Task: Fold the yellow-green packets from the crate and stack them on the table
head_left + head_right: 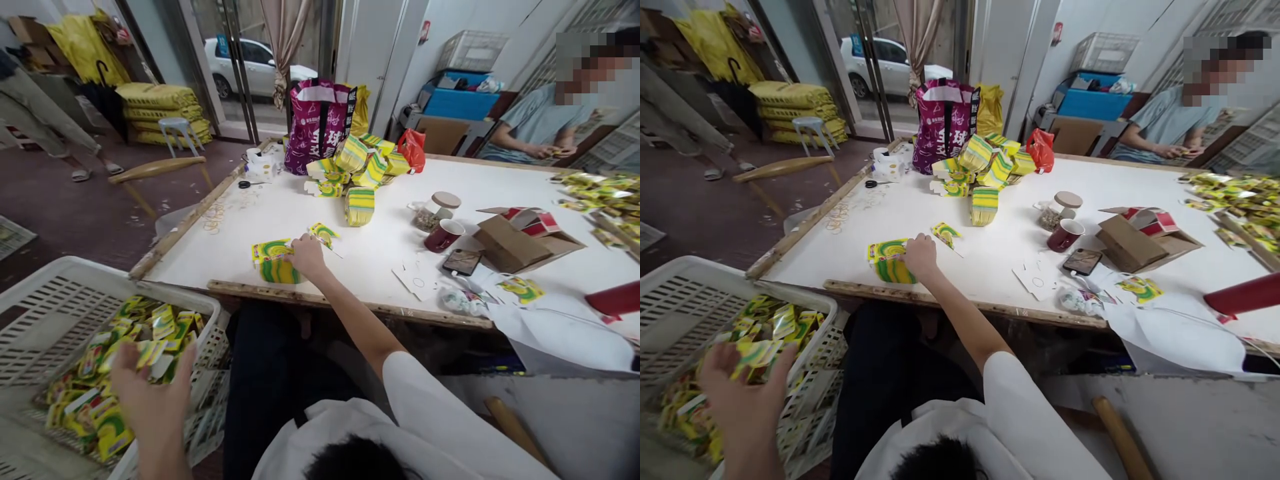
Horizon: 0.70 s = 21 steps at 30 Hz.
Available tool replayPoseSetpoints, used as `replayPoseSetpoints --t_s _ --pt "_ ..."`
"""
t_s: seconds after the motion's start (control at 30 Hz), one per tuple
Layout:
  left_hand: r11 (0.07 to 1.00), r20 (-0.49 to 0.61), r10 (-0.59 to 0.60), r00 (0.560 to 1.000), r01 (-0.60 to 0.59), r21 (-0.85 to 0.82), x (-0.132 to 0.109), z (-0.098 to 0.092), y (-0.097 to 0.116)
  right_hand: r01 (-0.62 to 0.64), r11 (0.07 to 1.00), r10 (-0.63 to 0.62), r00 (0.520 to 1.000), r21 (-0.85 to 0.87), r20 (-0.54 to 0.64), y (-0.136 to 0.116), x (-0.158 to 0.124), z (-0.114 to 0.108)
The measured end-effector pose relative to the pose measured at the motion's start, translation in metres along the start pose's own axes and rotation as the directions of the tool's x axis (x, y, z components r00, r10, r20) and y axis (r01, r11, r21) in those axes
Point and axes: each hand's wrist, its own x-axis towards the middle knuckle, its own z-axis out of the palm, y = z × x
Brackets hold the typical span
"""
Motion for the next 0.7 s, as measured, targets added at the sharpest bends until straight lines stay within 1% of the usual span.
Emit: replayPoseSetpoints --t_s 0.07,0.13,0.2,0.3,0.33,0.4,0.47,0.5,0.53,0.57,0.6,0.63,0.67,0.7 --pt "0.992 0.101 -0.056 0.993 0.067 -0.107 -0.011 0.01 -0.003 -0.019 1.0 0.019 0.999 -0.016 0.034 0.003 0.008 0.007" --pt "0.973 0.165 -0.098 0.981 0.129 -0.191 -0.018 0.017 -0.007 -0.026 0.999 0.027 0.998 -0.024 0.051 0.005 0.01 0.013" --pt "0.962 0.196 -0.114 0.974 0.158 -0.224 -0.02 0.02 -0.012 -0.027 1.0 0.028 0.998 -0.014 0.052 0.007 0.011 0.015" --pt "0.943 0.268 -0.123 0.956 0.197 -0.269 -0.021 0.021 -0.016 -0.005 0.999 0.003 0.999 0.044 0.038 0.006 0.009 0.01" --pt "0.933 0.305 -0.128 0.944 0.219 -0.285 -0.023 0.022 -0.016 0.011 0.997 -0.013 1.0 0.072 0.028 0.004 0.005 0.007" --pt "0.907 0.408 -0.142 0.902 0.283 -0.311 -0.029 0.028 -0.013 0.059 0.989 -0.061 0.998 0.139 0.006 -0.003 -0.008 0.005" --pt "0.856 0.498 -0.139 0.856 0.356 -0.374 -0.037 0.038 -0.005 0.133 0.969 -0.136 0.991 0.209 -0.001 -0.014 -0.03 0.009" --pt "0.809 0.525 -0.125 0.842 0.393 -0.437 -0.041 0.044 0.001 0.185 0.948 -0.195 0.981 0.26 0.012 -0.021 -0.044 0.014" --pt "0.745 0.527 -0.11 0.843 0.421 -0.517 -0.044 0.05 0.008 0.244 0.916 -0.268 0.963 0.319 0.033 -0.028 -0.059 0.02" --pt "0.665 0.505 -0.097 0.857 0.434 -0.608 -0.046 0.055 0.015 0.314 0.848 -0.371 0.927 0.427 0.056 -0.035 -0.074 0.028" --pt "0.585 0.456 -0.1 0.884 0.424 -0.692 -0.046 0.058 0.022 0.363 0.764 -0.472 0.878 0.533 0.08 -0.041 -0.088 0.036" --pt "0.518 0.392 -0.118 0.912 0.394 -0.76 -0.046 0.061 0.029 0.376 0.688 -0.541 0.835 0.62 0.094 -0.047 -0.1 0.044" --pt "0.474 0.323 -0.146 0.935 0.353 -0.807 -0.044 0.062 0.036 0.36 0.619 -0.578 0.811 0.697 0.094 -0.051 -0.111 0.051" --pt "0.459 0.261 -0.175 0.949 0.313 -0.832 -0.043 0.062 0.041 0.332 0.562 -0.593 0.8 0.758 0.09 -0.055 -0.119 0.056"
